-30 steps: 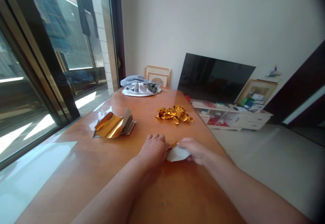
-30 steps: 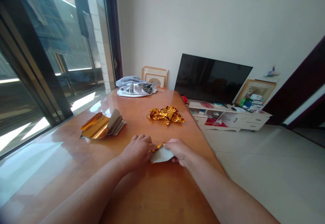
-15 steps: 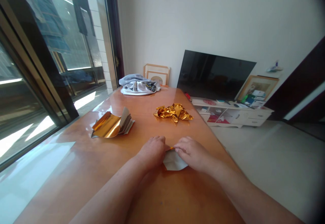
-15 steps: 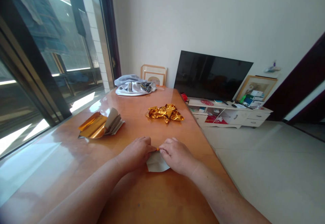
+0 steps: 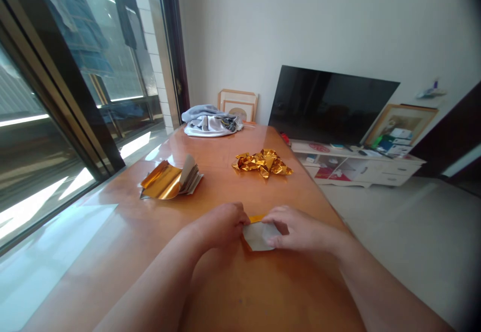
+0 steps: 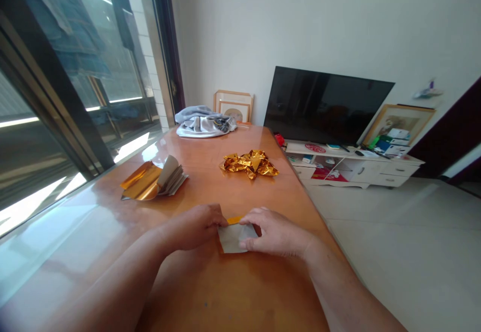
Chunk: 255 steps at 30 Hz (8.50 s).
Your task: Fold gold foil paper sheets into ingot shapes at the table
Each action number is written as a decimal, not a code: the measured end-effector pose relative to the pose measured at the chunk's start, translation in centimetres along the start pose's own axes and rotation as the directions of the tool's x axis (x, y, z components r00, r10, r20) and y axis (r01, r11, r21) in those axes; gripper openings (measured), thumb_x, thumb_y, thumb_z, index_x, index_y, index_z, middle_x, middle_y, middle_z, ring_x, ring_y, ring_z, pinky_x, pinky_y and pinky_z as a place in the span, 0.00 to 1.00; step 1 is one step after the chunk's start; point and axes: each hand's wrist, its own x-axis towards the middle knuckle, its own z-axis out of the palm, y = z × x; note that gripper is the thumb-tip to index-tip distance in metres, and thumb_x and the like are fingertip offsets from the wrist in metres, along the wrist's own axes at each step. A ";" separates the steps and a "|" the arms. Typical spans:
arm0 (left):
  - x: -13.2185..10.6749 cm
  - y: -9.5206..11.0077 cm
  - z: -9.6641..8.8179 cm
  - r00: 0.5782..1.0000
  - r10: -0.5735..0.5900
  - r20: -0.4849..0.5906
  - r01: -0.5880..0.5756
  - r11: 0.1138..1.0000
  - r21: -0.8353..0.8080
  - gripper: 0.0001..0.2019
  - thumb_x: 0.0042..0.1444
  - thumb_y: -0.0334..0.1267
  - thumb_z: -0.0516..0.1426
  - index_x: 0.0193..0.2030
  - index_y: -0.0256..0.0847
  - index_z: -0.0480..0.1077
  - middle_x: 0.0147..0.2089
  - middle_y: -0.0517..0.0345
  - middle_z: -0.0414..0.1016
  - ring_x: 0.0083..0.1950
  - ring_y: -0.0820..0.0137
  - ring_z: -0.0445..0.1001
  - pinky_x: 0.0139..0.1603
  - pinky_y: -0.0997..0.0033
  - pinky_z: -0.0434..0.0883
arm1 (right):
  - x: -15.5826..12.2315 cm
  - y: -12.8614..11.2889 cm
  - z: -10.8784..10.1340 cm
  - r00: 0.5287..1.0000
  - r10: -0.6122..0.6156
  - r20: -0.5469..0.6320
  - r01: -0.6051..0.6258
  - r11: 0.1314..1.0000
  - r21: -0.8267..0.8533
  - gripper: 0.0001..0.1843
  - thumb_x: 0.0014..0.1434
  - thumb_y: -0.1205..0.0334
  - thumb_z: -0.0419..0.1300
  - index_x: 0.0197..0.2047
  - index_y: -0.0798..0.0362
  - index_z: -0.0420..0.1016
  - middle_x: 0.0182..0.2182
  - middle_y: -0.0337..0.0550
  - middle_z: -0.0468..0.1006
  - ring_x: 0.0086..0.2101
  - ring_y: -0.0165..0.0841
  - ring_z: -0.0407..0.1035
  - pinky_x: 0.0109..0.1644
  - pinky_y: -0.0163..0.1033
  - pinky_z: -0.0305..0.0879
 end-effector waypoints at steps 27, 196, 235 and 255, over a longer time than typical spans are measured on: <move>0.5 -0.2 -0.3 1.000 0.018 -0.004 -0.019 0.996 -0.084 0.14 0.62 0.30 0.49 0.40 0.41 0.76 0.41 0.54 0.74 0.42 0.69 0.73 0.47 0.71 0.69 | 0.2 1.2 2.7 0.969 0.045 -0.244 -0.013 0.991 0.133 0.03 0.62 0.60 0.62 0.37 0.48 0.78 0.37 0.40 0.77 0.40 0.35 0.70 0.44 0.39 0.64; 0.2 -1.0 -0.6 0.970 -0.243 0.012 0.241 0.957 -0.159 0.13 0.56 0.48 0.56 0.34 0.40 0.76 0.38 0.55 0.77 0.37 0.68 0.73 0.37 0.71 0.67 | 2.5 2.2 5.1 0.910 0.062 -0.409 -0.055 0.998 0.030 0.05 0.59 0.69 0.59 0.34 0.49 0.71 0.34 0.39 0.73 0.39 0.36 0.67 0.41 0.39 0.61; 0.9 -1.7 1.3 0.965 -0.240 -0.102 0.218 0.957 -0.190 0.05 0.50 0.32 0.55 0.35 0.43 0.67 0.35 0.61 0.72 0.34 0.71 0.67 0.31 0.74 0.59 | -1.1 -2.7 5.2 0.960 0.033 -0.280 -0.135 0.925 -0.355 0.18 0.67 0.61 0.56 0.58 0.51 0.74 0.54 0.49 0.76 0.52 0.45 0.68 0.58 0.54 0.64; 0.9 -2.4 1.4 0.955 -0.276 -0.107 0.242 0.937 -0.252 0.11 0.49 0.27 0.52 0.38 0.42 0.69 0.36 0.60 0.75 0.34 0.70 0.70 0.32 0.73 0.61 | -1.1 -1.9 5.7 0.958 -0.022 -0.287 -0.089 0.925 -0.369 0.23 0.66 0.59 0.58 0.62 0.53 0.72 0.60 0.51 0.74 0.60 0.46 0.66 0.70 0.57 0.54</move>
